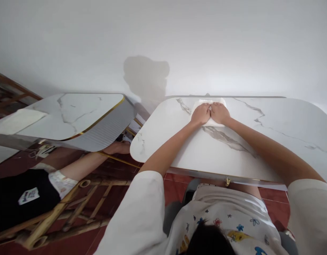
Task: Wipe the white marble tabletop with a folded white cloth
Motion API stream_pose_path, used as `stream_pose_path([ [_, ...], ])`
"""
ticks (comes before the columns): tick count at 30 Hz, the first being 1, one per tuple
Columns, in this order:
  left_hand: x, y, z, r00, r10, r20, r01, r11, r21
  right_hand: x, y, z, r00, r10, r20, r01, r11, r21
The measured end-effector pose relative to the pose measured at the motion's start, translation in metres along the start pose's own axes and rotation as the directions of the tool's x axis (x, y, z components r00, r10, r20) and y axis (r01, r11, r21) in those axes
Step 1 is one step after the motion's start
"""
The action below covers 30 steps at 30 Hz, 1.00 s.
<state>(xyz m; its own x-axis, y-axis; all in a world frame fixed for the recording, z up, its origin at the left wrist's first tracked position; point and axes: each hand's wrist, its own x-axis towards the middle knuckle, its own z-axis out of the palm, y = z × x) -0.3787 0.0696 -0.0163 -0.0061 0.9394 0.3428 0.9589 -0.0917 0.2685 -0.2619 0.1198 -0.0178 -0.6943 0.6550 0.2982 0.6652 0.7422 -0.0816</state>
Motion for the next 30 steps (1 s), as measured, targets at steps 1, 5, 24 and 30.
stream_pose_path([
  [1, 0.01, -0.005, 0.003, 1.0, -0.007, -0.004, 0.007, 1.0, 0.002, 0.01, 0.005, 0.003, 1.0, 0.004, 0.004, -0.004, 1.0, 0.0],
  [5, 0.047, -0.02, 0.011, 1.0, -0.005, -0.007, 0.005, 1.0, 0.0, 0.047, 0.025, 0.01, 1.0, 0.027, 0.009, -0.027, 1.0, -0.006],
  [24, 0.081, -0.036, 0.019, 1.0, -0.011, -0.023, 0.012, 0.999, 0.051, 0.078, 0.039, 0.02, 0.997, 0.07, -0.019, -0.07, 0.998, -0.001],
  [30, 0.046, -0.022, 0.011, 1.0, 0.029, 0.005, -0.03, 0.997, 0.075, 0.044, 0.021, 0.016, 0.998, 0.048, -0.046, -0.048, 0.999, 0.007],
])
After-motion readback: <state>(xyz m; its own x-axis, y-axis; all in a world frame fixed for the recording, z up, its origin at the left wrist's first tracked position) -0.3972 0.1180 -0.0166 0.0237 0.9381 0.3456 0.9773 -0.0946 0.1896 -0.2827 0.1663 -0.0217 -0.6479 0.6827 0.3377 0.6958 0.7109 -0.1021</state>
